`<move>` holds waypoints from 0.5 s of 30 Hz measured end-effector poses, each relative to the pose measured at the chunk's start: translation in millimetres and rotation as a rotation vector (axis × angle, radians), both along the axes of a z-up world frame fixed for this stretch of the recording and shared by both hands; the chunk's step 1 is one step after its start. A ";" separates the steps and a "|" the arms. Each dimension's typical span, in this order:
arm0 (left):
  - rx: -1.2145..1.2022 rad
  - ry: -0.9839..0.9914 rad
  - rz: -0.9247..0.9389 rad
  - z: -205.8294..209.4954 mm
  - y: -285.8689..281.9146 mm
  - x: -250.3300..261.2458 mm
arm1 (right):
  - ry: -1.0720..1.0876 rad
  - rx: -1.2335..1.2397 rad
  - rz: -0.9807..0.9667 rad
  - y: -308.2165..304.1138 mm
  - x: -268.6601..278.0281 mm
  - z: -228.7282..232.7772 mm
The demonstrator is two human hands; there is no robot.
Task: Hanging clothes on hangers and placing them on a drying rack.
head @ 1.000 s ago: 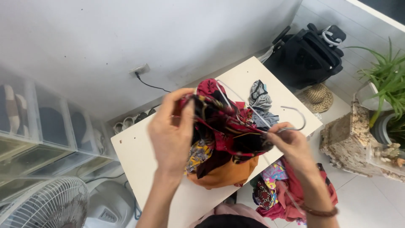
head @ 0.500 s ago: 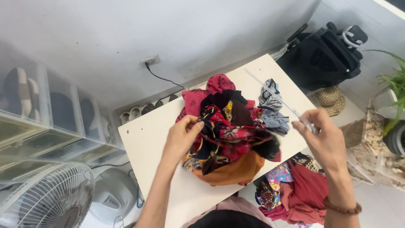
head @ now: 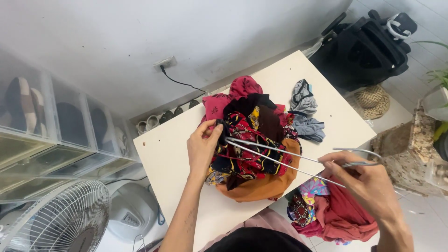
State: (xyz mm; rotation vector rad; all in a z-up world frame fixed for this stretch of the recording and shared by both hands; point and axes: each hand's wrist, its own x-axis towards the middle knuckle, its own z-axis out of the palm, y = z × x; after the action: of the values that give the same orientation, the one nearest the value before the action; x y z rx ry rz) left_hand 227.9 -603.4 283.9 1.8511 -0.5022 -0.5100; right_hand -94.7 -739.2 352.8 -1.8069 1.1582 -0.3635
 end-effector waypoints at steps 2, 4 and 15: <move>-0.026 -0.089 -0.031 4.4 0.6 -9.6 | 0.055 -0.048 0.046 -0.1 17.0 -1.4; -0.051 -0.177 -0.068 20.9 0.4 -25.3 | 0.112 -0.096 0.087 3.1 41.9 2.8; 0.080 -0.537 -0.411 81.3 8.3 -54.8 | -0.388 -0.703 0.314 2.1 119.6 22.1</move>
State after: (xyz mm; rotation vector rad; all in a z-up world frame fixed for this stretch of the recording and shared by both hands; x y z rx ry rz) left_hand 173.0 -595.1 365.2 1.9646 -1.2552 -0.2945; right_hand 24.9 -737.1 375.0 -2.3306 0.4776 -0.9717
